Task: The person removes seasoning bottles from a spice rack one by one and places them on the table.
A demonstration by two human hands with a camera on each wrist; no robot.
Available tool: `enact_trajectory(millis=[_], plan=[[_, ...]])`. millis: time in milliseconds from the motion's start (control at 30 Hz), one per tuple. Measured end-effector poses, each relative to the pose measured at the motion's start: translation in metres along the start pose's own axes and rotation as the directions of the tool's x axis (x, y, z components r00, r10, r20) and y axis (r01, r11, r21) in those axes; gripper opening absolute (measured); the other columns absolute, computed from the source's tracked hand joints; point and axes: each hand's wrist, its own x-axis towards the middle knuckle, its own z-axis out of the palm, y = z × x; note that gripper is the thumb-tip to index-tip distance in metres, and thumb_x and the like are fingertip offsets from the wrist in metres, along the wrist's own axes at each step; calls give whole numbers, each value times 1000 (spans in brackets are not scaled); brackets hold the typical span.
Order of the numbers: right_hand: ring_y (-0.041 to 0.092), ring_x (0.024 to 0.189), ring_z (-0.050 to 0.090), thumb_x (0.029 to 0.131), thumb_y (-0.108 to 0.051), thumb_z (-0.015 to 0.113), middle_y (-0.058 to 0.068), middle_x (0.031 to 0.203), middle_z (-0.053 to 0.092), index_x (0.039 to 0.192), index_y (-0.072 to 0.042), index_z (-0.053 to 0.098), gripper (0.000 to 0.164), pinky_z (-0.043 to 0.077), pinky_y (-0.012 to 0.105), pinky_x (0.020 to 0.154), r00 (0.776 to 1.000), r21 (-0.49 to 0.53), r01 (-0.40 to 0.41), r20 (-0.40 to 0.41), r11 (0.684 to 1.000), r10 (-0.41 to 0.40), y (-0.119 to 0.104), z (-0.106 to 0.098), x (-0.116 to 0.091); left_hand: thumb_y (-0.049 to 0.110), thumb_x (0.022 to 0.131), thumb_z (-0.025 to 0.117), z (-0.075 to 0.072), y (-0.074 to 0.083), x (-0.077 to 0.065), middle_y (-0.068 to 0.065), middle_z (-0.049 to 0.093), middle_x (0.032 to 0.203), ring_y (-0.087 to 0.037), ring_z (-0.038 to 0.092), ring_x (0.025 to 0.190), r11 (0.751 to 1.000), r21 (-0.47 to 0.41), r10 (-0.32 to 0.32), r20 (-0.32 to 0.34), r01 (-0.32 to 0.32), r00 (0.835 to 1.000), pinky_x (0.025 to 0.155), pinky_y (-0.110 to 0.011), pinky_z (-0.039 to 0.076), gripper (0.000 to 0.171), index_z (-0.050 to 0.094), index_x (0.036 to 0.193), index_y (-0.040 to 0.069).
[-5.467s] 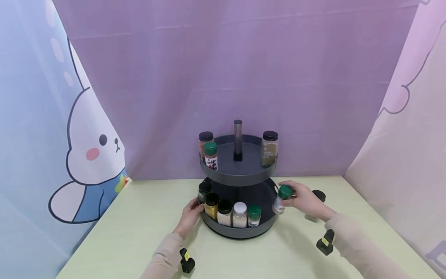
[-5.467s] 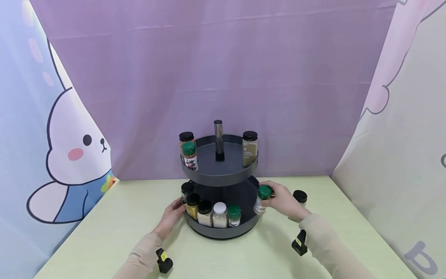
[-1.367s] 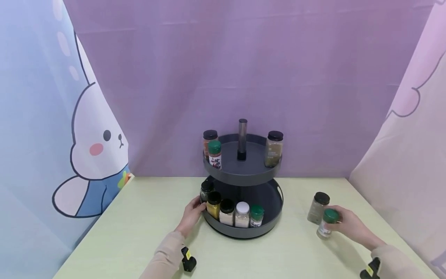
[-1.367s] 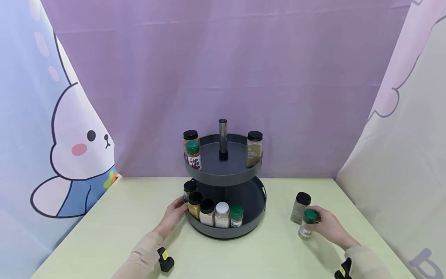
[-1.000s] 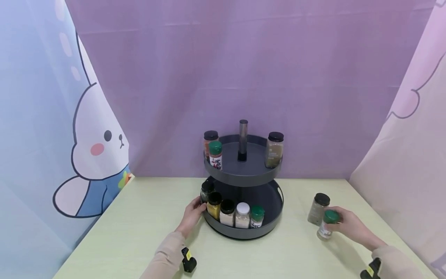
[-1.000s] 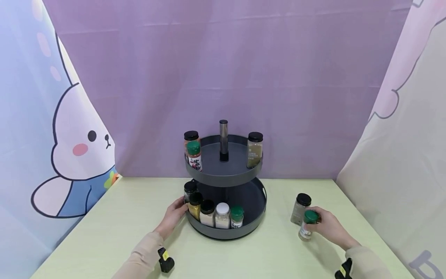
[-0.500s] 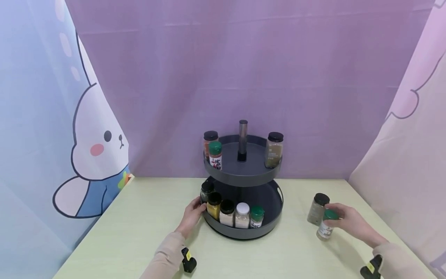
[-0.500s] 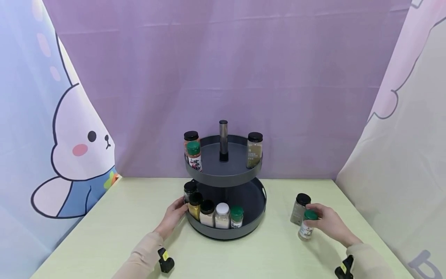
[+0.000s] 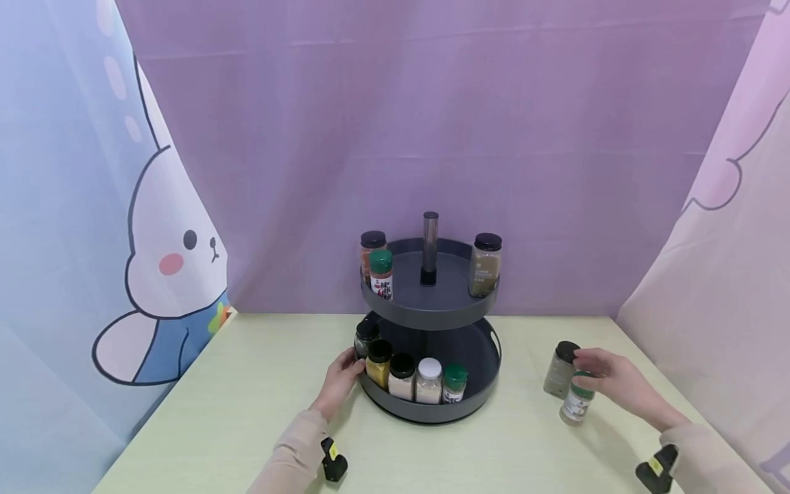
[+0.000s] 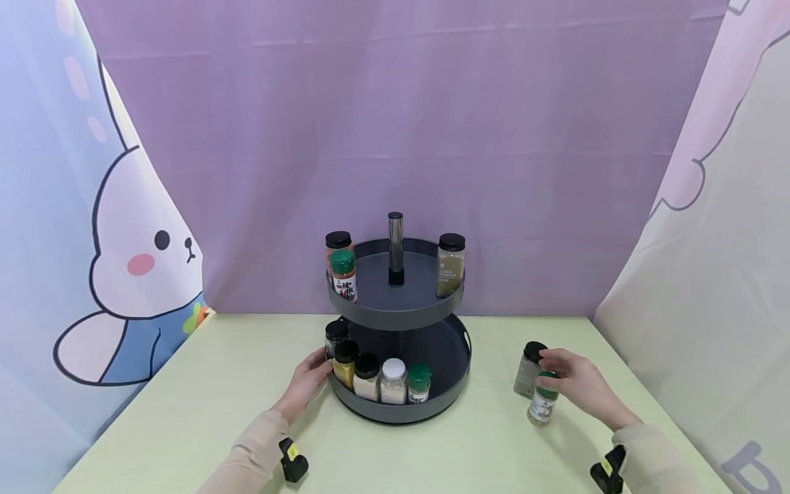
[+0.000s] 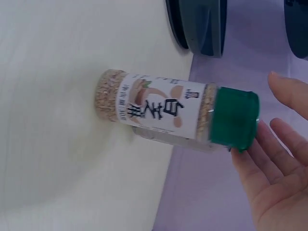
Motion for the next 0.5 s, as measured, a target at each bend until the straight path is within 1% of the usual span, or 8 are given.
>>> enact_trajectory(millis=[133,300,400,500], plan=[[49,100,55,82,-15,68,39,114,56,123,16,45,55,52,59,79,1000,-8,9,-7,1000,-10,-7,-2,4,12,94,49,-1,0,-1,-33,32,142,-40,33,128,1000,7,3,4,-3,1000,108,-53,30,54,28,138,-11],[47,102,55,84,-16,66,36,116,57,126,12,45,54,52,59,81,1000,-9,23,-14,1000,-23,-17,-5,10,12,95,48,-1,0,-1,-33,32,142,-40,32,129,1000,4,3,13,-3,1000,108,-53,30,54,27,139,-11],[46,102,56,84,-16,66,35,115,59,125,11,47,53,52,58,81,999,3,50,-20,999,-50,-25,-3,14,13,95,48,-1,0,-1,-33,32,142,-40,33,129,1000,7,5,14,-5,1000,108,-53,30,54,28,139,-11],[43,102,57,83,-14,67,33,114,60,123,11,48,51,54,53,81,997,8,73,-19,997,-73,-33,0,17,13,95,48,-1,0,-1,-33,32,142,-40,33,128,1000,9,7,14,-7,1000,108,-53,31,54,28,139,-11]])
